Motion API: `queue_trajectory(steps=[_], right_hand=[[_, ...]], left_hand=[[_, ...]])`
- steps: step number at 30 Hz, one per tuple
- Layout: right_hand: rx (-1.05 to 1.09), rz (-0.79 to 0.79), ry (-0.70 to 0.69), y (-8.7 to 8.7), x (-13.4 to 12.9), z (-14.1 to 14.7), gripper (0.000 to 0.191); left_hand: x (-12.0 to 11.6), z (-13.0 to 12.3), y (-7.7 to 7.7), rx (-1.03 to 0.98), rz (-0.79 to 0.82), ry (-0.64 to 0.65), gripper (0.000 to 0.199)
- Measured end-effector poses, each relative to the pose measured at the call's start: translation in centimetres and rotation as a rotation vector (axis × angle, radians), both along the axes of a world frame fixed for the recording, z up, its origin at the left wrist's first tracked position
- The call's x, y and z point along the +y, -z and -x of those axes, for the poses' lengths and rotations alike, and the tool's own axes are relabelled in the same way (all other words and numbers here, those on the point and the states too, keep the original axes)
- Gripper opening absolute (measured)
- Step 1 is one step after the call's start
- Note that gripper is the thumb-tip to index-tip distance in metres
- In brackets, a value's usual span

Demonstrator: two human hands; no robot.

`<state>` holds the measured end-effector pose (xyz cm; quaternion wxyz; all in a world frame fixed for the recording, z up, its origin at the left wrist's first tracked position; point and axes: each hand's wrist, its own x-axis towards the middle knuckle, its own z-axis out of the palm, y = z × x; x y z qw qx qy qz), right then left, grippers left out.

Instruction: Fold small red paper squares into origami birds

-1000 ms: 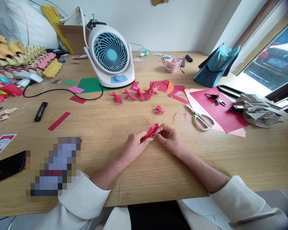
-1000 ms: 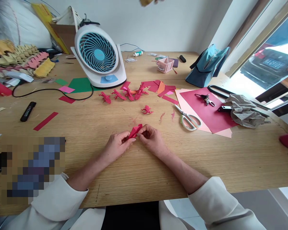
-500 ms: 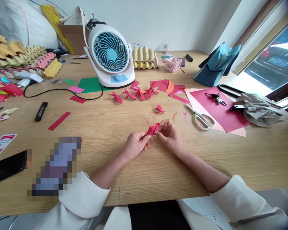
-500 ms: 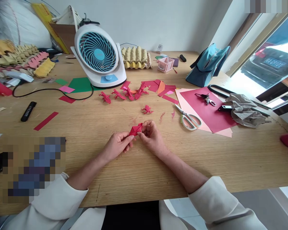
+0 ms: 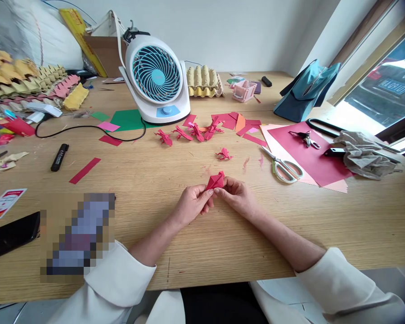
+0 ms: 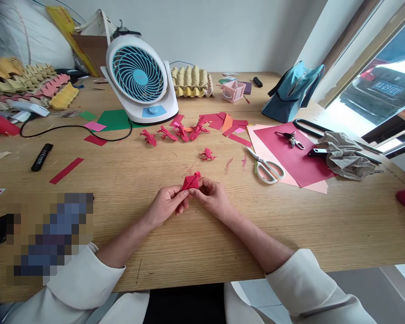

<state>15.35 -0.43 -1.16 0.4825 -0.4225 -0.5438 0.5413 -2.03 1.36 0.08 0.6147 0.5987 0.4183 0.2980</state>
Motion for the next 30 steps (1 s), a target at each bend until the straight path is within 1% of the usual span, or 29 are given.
queue_trajectory(steps=[4,6,11,13,18,21,25,30], right_hand=[[-0.019,0.007,0.015,0.0,-0.2,-0.1,0.034],[-0.032,0.015,0.027,-0.1,-0.1,0.0,0.035],[-0.082,0.018,0.085,-0.6,0.0,0.1,0.037],[-0.104,0.010,0.087,-0.8,0.0,0.1,0.037],[-0.149,-0.018,0.028,-0.9,-0.1,0.1,0.037],[-0.167,-0.028,0.045,-0.5,0.0,0.2,0.039],[-0.149,-0.028,0.088,0.4,0.2,0.3,0.040],[-0.056,-0.023,0.076,0.8,0.4,0.1,0.040]], left_hand=[[-0.1,0.0,0.2,0.026,0.003,0.030,0.032],[-0.2,0.0,0.2,0.064,-0.024,0.028,0.028],[-0.2,0.3,-0.2,0.210,-0.251,-0.038,0.019],[-0.2,0.4,-0.3,0.221,-0.287,-0.052,0.018],[-0.2,0.3,0.0,0.217,-0.271,-0.015,0.022],[-0.1,0.3,0.3,0.222,-0.263,-0.011,0.022],[0.0,0.3,0.3,0.194,-0.238,-0.042,0.022],[0.1,0.3,-0.1,0.157,-0.121,-0.065,0.024]])
